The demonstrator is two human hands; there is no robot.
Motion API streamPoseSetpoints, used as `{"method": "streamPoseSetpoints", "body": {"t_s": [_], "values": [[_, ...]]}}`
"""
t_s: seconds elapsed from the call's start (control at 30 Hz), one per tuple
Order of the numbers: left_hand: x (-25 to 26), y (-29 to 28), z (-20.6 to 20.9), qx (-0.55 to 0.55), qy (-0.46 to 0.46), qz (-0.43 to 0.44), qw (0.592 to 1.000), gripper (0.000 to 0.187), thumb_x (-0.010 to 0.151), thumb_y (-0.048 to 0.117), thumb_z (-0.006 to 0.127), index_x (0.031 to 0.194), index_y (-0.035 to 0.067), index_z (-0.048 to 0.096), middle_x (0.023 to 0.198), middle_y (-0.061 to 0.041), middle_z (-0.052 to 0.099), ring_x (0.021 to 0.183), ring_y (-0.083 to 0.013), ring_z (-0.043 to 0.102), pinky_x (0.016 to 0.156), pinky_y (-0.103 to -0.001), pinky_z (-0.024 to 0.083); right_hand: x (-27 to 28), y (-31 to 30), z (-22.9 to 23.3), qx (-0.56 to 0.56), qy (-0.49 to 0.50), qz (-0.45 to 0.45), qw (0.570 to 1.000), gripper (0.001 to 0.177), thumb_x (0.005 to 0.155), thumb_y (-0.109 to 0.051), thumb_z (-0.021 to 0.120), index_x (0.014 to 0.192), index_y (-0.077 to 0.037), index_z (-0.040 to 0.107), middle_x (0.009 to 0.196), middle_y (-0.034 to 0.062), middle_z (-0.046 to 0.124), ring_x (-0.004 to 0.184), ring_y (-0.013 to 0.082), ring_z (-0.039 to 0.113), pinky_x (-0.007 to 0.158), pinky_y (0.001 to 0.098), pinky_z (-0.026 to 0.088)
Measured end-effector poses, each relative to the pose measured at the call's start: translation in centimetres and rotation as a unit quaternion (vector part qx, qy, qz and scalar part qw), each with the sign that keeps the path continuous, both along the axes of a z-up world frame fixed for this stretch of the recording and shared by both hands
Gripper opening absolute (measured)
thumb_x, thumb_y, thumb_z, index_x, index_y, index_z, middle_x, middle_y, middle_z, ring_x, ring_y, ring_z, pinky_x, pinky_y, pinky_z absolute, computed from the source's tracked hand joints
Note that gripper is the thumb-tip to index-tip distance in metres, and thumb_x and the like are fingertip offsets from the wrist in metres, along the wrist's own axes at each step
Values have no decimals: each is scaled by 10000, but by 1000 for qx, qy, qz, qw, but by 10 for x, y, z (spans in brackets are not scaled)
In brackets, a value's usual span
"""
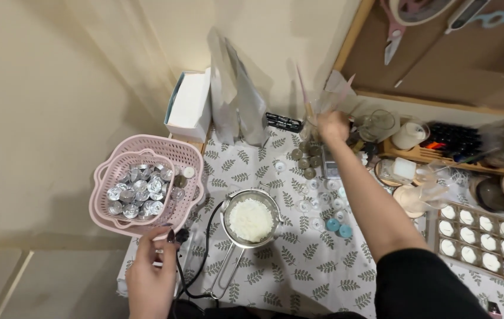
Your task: Melting wax flakes in a pot on a portable electric stove for candle making.
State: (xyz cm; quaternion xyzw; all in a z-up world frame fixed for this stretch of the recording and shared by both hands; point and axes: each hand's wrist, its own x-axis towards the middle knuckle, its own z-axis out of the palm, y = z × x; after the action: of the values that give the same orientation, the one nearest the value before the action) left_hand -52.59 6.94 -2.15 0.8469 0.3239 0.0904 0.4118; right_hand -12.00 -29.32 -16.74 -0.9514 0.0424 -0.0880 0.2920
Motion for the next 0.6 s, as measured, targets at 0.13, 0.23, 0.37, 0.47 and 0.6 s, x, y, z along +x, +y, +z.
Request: {"method": "streamPoseSetpoints", "body": {"t_s": [0.13,0.23,0.37,0.47,0.6], "values": [[-5,6,-17,-7,37,-31,999,326,895,169,634,1215,146,690,804,-44,795,558,-154,690,564,-313,525,-8,43,31,39,22,-71,996,395,901,-404,690,963,-21,761,920,249,714,925,411,705,872,484,549],[-8,8,-18,-27,49,-65,996,296,891,197,659,1180,147,702,807,-30,803,558,-149,695,541,-315,532,2,62,45,-24,-77,22,996,390,878,-296,712,1133,-2,704,1055,244,731,1040,439,671,982,523,484],[-11,9,-15,-41,55,-84,994,327,870,209,700,1195,169,708,766,-26,780,553,-128,706,540,-306,550,15,68,51,30,19,-40,999,497,850,-255,707,1287,-50,590,1167,264,665,1122,440,606,960,518,469],[-18,13,-18,-55,65,-99,991,337,860,204,705,1196,177,707,747,-27,771,548,-130,704,537,-305,560,22,69,42,25,4,-70,997,331,932,-231,652,1216,-62,640,1140,274,657,1085,448,613,942,535,473],[-20,13,-15,-41,101,-126,986,322,875,209,712,1196,186,715,755,-39,763,545,-161,697,563,-318,561,-12,75,80,40,-123,-55,990,195,1019,-157,607,1164,-45,674,918,267,695,904,441,682,817,528,521]]}}
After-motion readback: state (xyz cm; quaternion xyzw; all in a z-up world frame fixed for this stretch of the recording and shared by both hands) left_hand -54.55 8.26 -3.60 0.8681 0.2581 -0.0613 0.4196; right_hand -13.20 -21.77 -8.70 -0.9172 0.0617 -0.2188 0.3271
